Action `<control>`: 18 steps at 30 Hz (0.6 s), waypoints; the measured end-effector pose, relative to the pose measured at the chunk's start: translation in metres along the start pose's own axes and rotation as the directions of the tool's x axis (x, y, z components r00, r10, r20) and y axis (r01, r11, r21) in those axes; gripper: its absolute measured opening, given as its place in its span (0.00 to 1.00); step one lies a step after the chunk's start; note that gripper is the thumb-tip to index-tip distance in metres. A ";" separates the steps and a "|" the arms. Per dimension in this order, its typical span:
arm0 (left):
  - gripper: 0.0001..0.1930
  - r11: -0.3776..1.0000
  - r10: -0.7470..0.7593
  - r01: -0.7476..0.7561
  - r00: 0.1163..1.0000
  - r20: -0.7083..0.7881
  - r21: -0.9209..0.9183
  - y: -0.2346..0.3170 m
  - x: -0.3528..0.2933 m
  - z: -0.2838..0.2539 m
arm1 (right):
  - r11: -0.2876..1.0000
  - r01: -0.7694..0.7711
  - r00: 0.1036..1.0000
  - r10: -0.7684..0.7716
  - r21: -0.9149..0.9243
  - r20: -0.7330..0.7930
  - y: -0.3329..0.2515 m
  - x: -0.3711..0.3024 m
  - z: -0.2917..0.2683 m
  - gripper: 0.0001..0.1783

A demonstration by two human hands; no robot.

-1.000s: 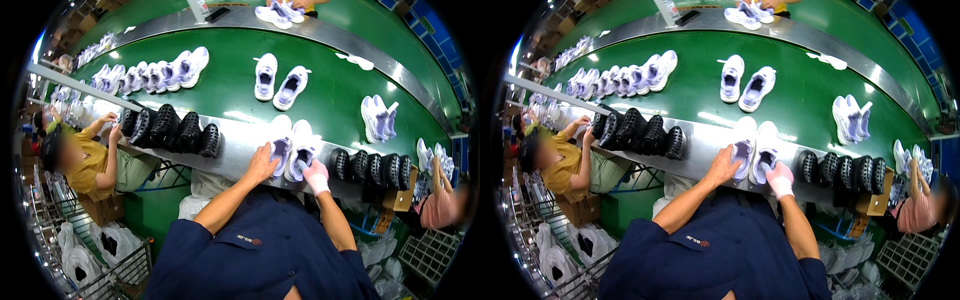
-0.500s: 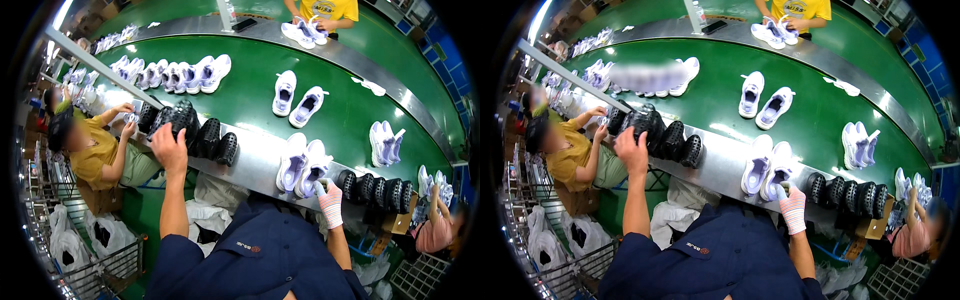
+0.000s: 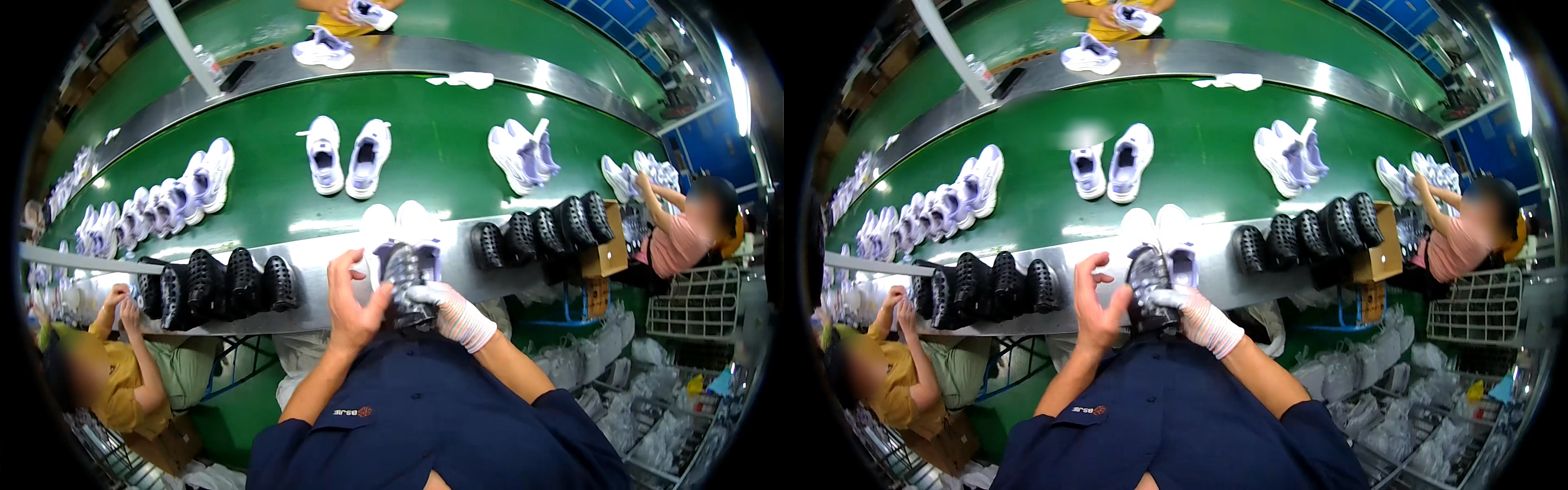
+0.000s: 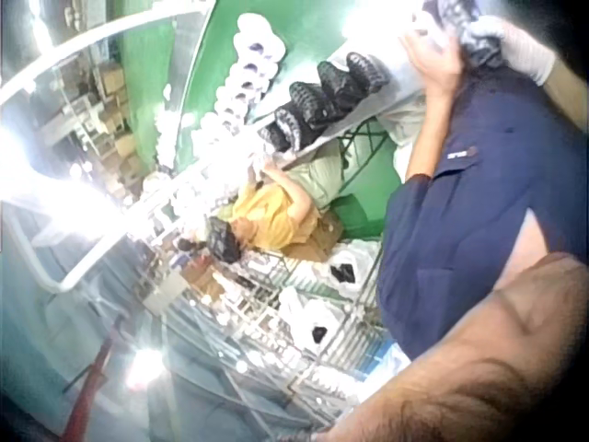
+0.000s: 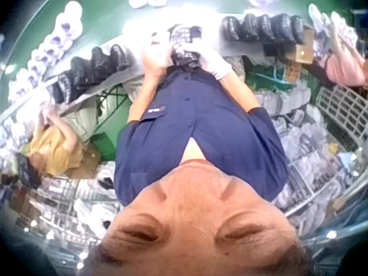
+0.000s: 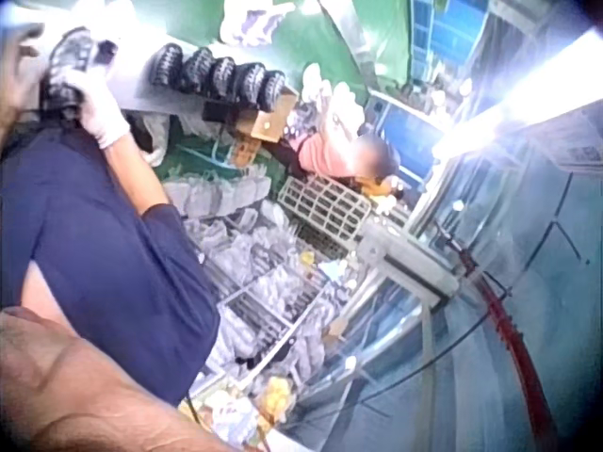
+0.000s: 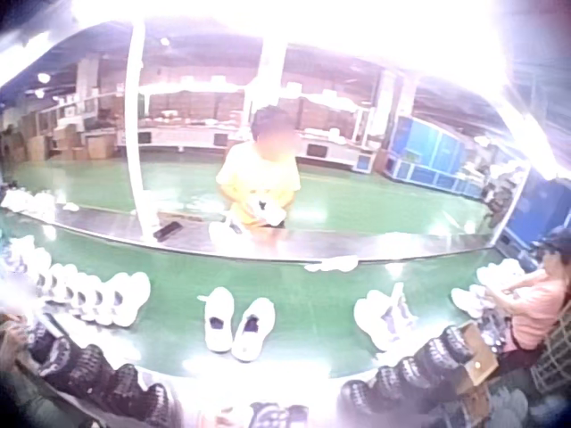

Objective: The person takes shoe soles from a bag and places them on a conveyor belt, then takes white shoes from the belt and inserts black plastic soles into them by hand.

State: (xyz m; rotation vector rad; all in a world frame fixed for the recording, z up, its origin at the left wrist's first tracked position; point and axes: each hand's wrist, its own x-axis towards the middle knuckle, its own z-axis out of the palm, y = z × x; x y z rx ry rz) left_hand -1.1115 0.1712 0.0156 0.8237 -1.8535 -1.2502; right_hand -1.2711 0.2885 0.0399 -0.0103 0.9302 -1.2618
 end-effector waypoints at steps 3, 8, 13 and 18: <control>0.23 0.884 -0.203 0.304 0.934 0.294 -0.355 -0.017 0.020 0.026 | 0.969 -0.101 0.976 0.140 -0.225 0.164 0.017 0.006 -0.026 0.27; 0.06 0.866 -0.448 0.457 0.889 0.089 -0.202 -0.046 0.013 0.039 | -0.082 0.023 0.891 -0.450 -0.996 0.057 0.013 -0.020 -0.017 0.43; 0.05 0.883 -0.431 0.430 0.902 0.037 -0.188 -0.051 -0.003 0.062 | -0.122 -0.130 0.928 -0.365 -0.984 -0.077 0.026 -0.024 -0.025 0.40; 0.11 0.940 -0.288 0.286 0.958 -0.015 0.185 -0.055 -0.003 0.067 | -0.040 -0.114 0.904 -0.418 -0.993 -0.087 0.041 -0.016 -0.050 0.37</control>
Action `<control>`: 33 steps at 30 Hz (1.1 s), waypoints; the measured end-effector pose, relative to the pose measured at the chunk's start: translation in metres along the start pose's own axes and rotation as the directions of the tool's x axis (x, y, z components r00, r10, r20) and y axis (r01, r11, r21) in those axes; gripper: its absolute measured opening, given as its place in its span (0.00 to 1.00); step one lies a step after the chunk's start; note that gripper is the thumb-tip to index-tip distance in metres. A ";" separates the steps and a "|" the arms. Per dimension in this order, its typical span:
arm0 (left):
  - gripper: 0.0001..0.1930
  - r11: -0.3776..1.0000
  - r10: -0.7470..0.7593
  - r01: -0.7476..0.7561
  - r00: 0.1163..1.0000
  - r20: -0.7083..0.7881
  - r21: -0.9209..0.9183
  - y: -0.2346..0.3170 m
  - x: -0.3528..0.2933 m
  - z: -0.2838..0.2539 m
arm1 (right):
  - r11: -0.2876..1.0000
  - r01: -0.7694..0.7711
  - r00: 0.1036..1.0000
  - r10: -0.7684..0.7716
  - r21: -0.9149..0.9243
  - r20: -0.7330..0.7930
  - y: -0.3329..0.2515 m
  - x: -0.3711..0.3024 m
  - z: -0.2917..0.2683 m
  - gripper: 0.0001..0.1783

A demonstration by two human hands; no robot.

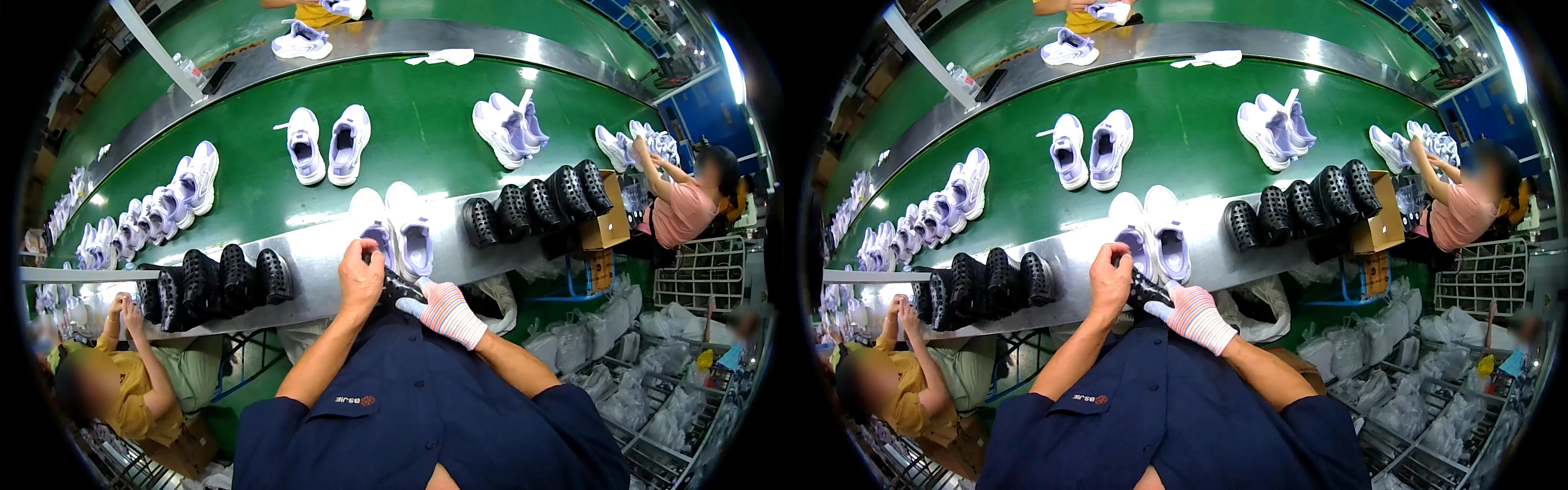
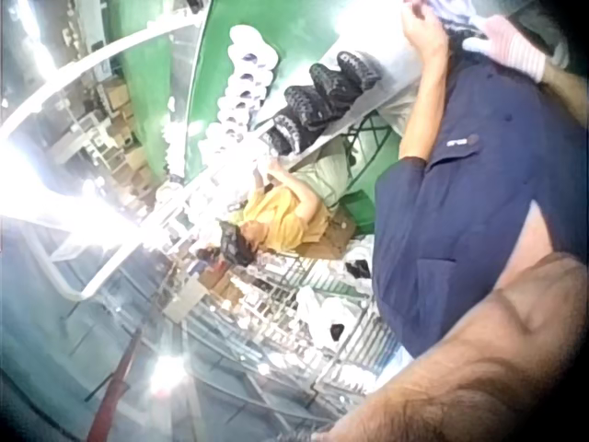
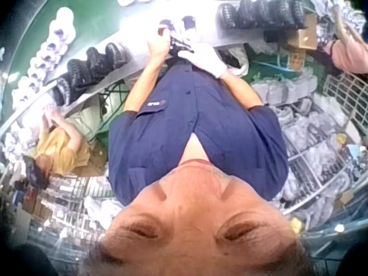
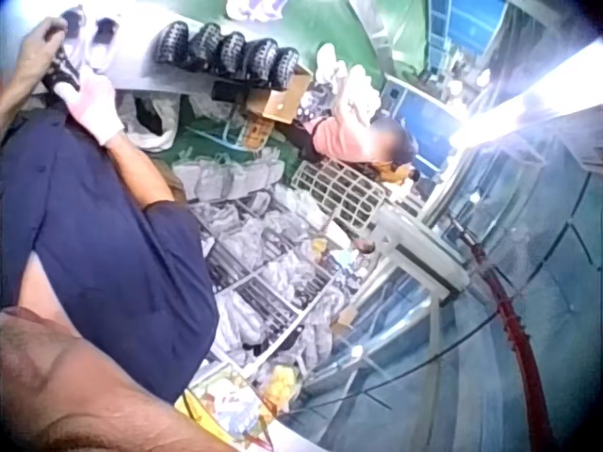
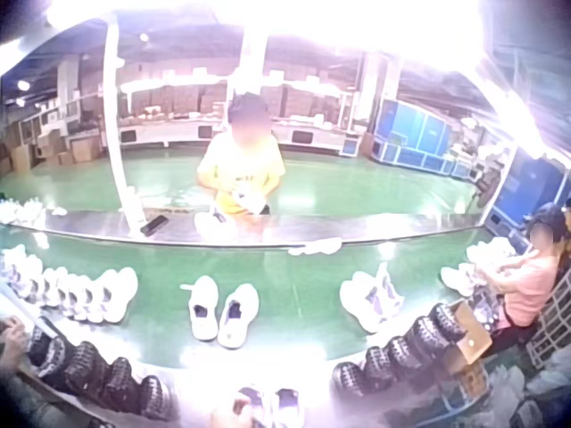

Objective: The person takes shoe soles from a bag and places them on a conveyor belt, then takes white shoes from the belt and inserts black plastic soles into them by hand.

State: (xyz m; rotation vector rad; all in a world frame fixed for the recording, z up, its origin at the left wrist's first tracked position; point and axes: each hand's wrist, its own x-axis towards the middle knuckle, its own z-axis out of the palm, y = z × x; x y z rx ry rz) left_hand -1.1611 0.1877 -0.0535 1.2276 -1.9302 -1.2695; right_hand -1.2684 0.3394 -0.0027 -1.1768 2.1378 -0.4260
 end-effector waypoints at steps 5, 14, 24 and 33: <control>0.22 0.853 0.318 -0.300 0.948 0.031 0.427 -0.009 0.042 -0.001 | 0.980 -0.125 0.987 0.139 -0.153 0.086 0.004 0.026 -0.024 0.31; 0.10 0.856 0.359 -0.474 0.832 0.423 0.206 -0.036 0.057 0.017 | 0.928 0.020 0.994 -0.057 -0.371 -0.089 0.001 0.098 0.046 0.13; 0.07 0.927 0.255 -0.345 0.870 0.421 0.151 -0.040 0.058 0.005 | 0.951 0.056 0.992 -0.087 -0.305 -0.090 0.009 0.121 0.073 0.13; 0.47 0.936 -0.160 0.056 0.947 0.277 0.349 -0.046 0.024 0.009 | 0.967 -0.223 0.965 0.201 -0.120 -0.170 0.021 0.109 0.070 0.17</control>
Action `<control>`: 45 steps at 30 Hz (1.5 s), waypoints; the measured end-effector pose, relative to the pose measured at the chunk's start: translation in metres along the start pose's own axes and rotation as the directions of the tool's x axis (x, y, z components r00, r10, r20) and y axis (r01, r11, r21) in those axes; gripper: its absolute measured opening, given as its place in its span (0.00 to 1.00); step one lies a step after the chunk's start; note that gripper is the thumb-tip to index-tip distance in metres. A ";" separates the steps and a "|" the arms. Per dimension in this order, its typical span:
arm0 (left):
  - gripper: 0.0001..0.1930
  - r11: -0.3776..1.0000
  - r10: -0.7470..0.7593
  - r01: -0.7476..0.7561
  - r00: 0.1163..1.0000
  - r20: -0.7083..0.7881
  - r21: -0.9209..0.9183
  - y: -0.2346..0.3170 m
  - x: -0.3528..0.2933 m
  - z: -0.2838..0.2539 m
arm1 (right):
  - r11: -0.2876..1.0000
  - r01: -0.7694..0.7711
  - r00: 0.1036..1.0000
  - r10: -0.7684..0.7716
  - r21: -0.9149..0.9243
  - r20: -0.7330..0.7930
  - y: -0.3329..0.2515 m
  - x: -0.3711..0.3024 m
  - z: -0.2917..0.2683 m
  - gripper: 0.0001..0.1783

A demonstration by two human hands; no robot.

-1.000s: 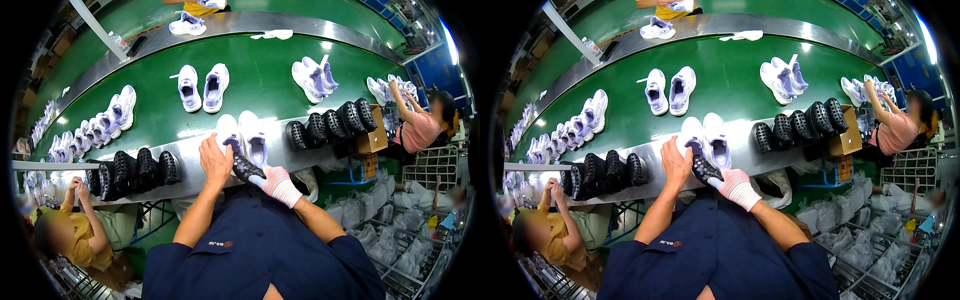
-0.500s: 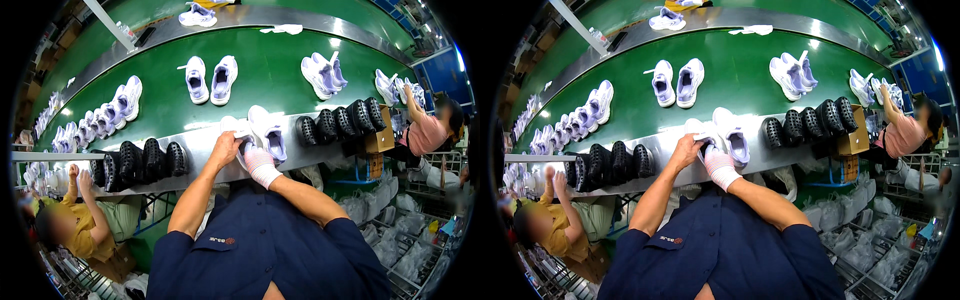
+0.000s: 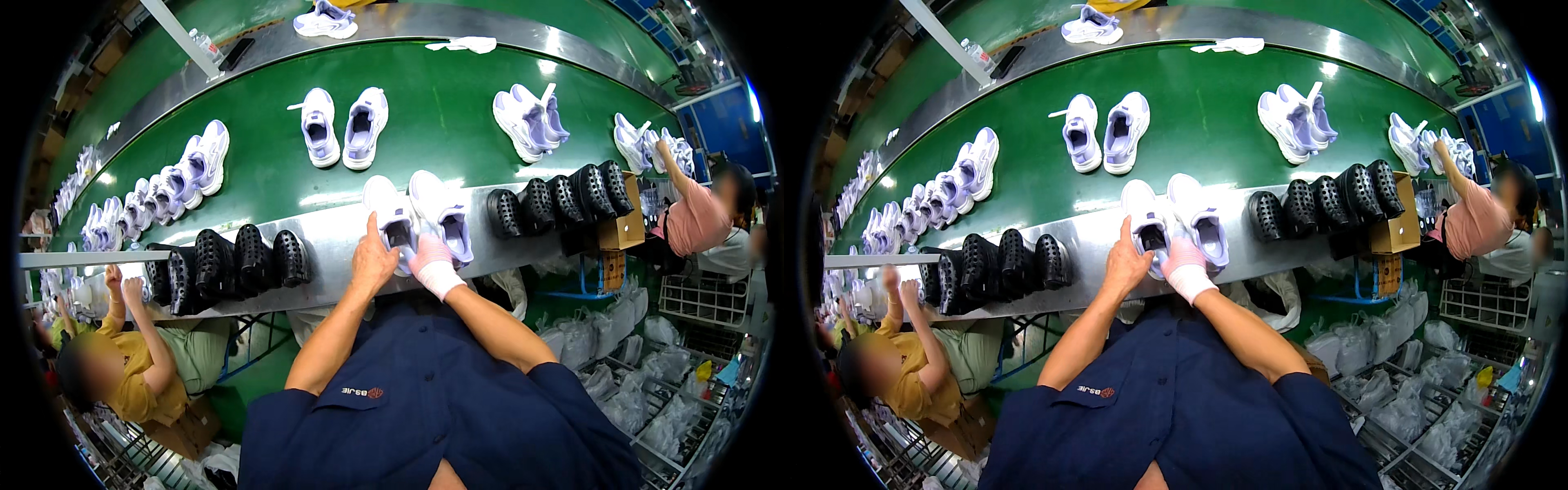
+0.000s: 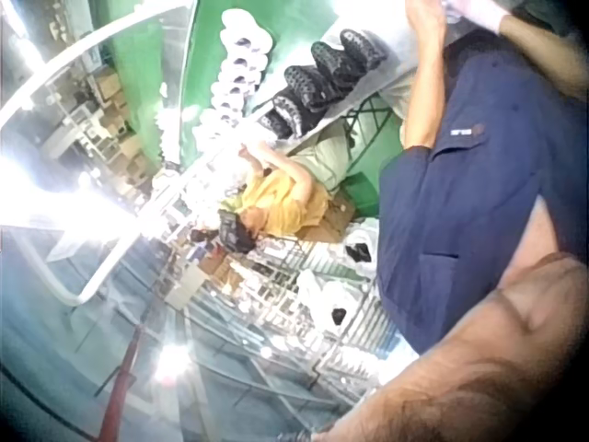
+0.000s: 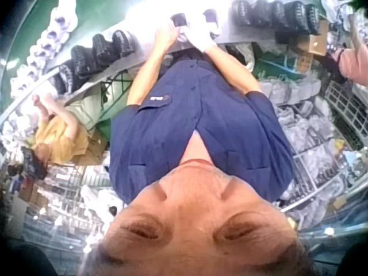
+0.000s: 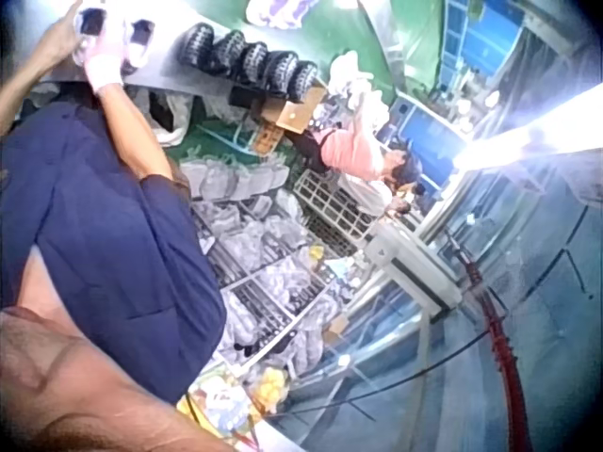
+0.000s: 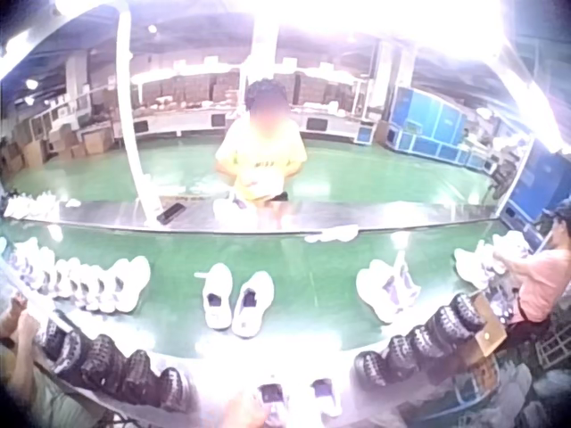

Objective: The person takes shoe soles from a bag and places them on a conveyor belt, then takes white shoes from the belt and inserts black plastic soles into them by hand.

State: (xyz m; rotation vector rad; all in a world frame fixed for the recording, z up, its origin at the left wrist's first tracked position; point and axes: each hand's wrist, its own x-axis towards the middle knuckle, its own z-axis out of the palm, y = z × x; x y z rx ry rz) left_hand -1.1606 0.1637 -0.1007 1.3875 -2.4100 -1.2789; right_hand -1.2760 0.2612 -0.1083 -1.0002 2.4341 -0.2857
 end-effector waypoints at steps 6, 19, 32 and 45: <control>0.46 0.965 -0.163 0.177 0.983 -0.083 0.195 -0.009 0.021 0.029 | 0.998 0.029 0.999 -0.030 -0.053 -0.018 -0.010 0.025 0.005 0.15; 0.37 0.910 0.407 -0.381 0.898 -0.168 0.166 -0.006 -0.057 -0.002 | 0.995 -0.022 0.932 0.054 0.094 -0.358 0.064 -0.036 -0.073 0.21; 0.20 0.744 0.393 -0.454 0.891 0.229 0.490 0.037 -0.033 0.037 | 0.815 -0.078 0.991 0.000 0.574 0.135 0.091 -0.042 -0.027 0.23; 0.32 0.582 0.603 -0.488 0.796 0.058 0.650 0.143 0.161 0.032 | 0.800 -0.111 0.988 0.152 0.589 -0.021 0.131 -0.096 -0.136 0.22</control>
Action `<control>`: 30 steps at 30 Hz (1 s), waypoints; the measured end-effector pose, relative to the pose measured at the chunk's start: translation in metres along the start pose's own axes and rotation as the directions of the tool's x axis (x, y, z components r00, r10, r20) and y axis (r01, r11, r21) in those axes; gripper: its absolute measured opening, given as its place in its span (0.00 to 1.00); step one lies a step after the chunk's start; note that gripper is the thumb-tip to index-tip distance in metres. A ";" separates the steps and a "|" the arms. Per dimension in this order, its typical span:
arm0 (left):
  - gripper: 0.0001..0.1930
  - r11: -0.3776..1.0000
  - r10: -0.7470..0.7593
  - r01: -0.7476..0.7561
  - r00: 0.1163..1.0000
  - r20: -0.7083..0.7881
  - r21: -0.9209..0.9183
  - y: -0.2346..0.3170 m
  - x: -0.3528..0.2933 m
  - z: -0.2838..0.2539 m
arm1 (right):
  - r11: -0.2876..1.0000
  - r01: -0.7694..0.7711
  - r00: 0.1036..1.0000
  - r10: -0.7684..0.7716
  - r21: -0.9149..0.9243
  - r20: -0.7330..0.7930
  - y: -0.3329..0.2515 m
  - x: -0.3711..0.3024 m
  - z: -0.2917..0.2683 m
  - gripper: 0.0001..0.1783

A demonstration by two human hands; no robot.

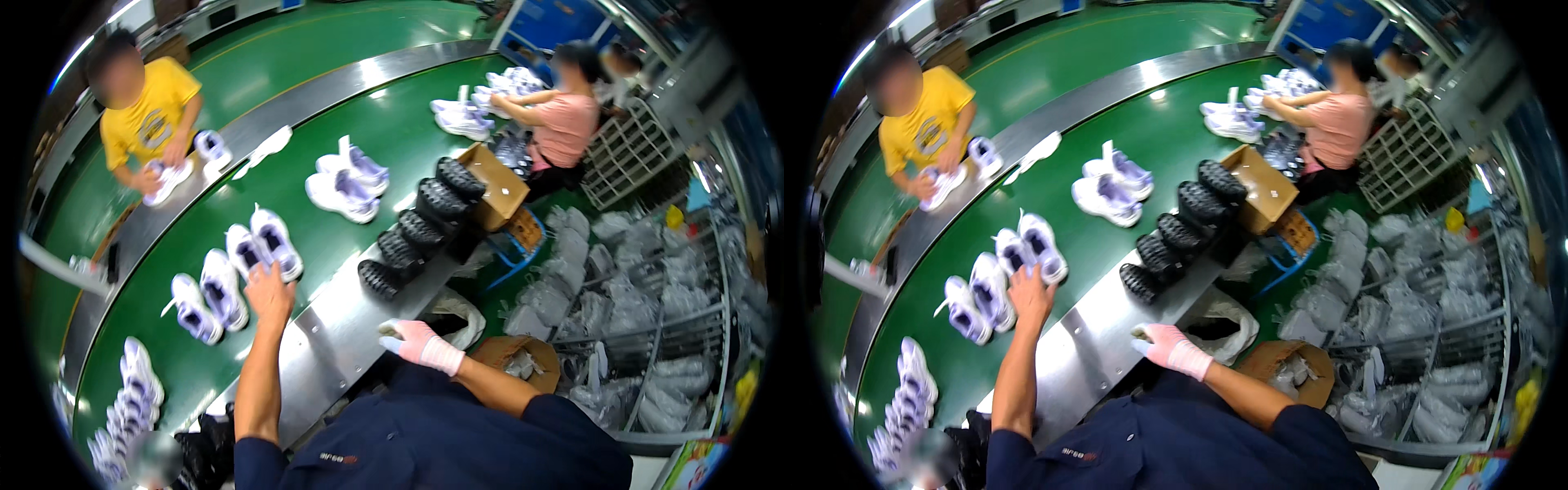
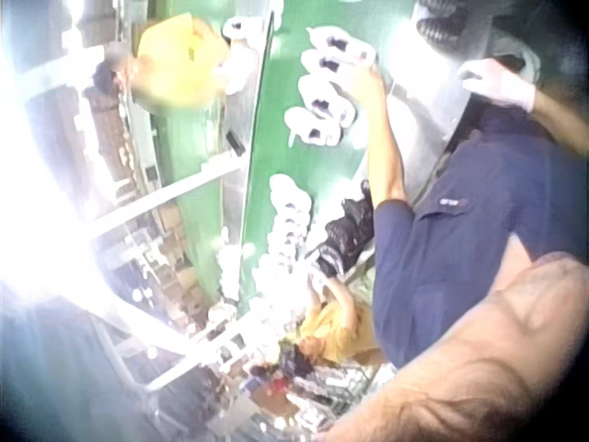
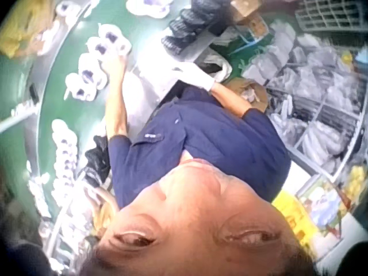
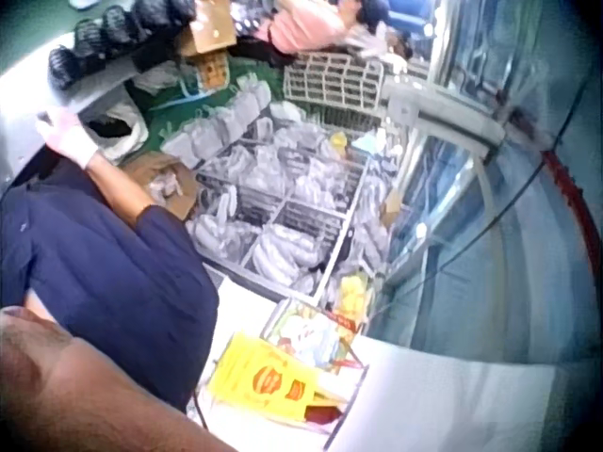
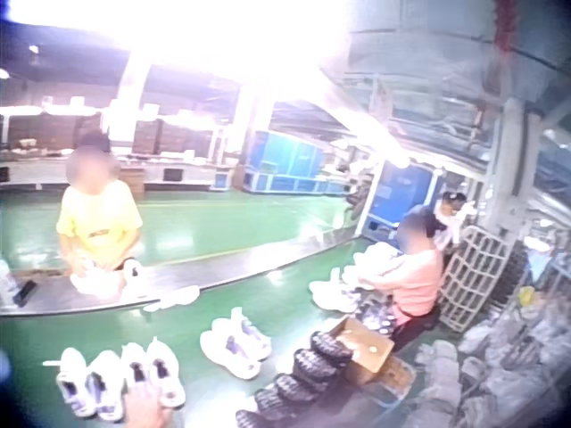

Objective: The person takes shoe soles from a bag and places them on a conveyor belt, then takes white shoes from the belt and inserts black plastic soles into them by hand.

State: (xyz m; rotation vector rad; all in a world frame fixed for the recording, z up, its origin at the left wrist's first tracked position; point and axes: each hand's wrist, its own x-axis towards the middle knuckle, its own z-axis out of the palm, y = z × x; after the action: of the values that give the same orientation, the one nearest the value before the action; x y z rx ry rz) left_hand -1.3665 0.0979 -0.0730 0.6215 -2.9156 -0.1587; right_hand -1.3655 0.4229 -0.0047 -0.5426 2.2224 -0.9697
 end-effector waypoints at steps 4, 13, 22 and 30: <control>0.35 0.984 -0.061 0.098 0.968 0.242 -0.146 -0.009 -0.075 0.047 | 0.992 0.122 0.991 -0.124 -0.038 -0.055 -0.029 0.041 -0.034 0.22; 0.62 0.930 -0.306 0.368 0.748 0.588 0.017 0.052 -0.157 0.037 | 0.954 0.114 0.947 -0.189 -0.277 -0.260 -0.066 0.235 -0.113 0.17; 0.62 0.923 -0.341 0.377 0.713 0.613 0.075 0.053 -0.152 0.043 | 0.645 -0.266 0.956 0.082 -0.717 -0.281 -0.022 0.391 -0.123 0.33; 0.63 0.923 -0.342 0.379 0.719 0.605 0.070 0.057 -0.153 0.050 | 0.683 -0.133 0.989 0.050 -0.718 -0.136 -0.026 0.411 -0.075 0.19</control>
State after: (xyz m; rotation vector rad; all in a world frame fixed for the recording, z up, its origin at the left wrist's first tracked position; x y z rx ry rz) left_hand -1.2596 0.2162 -0.1346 1.3577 -3.3175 -0.5971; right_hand -1.7057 0.2012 -0.1081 -0.7175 2.6698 0.0042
